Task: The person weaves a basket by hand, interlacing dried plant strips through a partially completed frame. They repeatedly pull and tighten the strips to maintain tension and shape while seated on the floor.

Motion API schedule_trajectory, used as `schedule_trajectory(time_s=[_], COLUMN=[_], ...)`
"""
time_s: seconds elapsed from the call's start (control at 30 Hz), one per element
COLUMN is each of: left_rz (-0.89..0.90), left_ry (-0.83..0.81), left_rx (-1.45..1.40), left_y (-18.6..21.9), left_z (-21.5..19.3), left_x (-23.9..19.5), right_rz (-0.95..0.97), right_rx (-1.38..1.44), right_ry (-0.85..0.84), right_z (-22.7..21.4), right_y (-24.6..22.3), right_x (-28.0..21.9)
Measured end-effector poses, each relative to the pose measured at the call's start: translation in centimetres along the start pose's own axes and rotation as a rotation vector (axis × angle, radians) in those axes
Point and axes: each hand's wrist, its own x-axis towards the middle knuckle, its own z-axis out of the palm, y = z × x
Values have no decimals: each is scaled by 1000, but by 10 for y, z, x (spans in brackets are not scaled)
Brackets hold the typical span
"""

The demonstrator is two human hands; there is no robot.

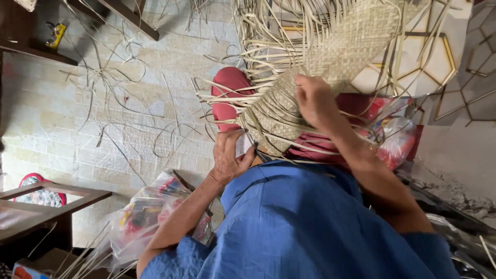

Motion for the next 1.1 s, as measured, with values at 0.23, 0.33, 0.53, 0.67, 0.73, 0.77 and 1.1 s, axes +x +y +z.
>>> schedule_trajectory(time_s=[0.23,0.33,0.53,0.67,0.73,0.77,1.1], left_rz=[161,182,231,337,385,434,547], left_ry=[-79,-220,-267,-315,-322,-304,-415], left_rx=[25,99,156,230,267,319,221], left_y=[9,26,38,46,46,44,40], left_z=[12,15,31,41,55,66,124], left_x=[-10,-2,9,17,19,21,33], right_rz=[81,70,59,414,432,413,437], right_rx=[-357,-253,-196,5,28,31,-31], right_ry=[-194,-365,-334,-622,-621,-662,-768], right_z=[-20,-53,-69,-89,-96,-100,-48], right_y=[-68,-103,-99,-97,-102,-108,-39], right_x=[7,-7,-65,-69,-62,-55,-98])
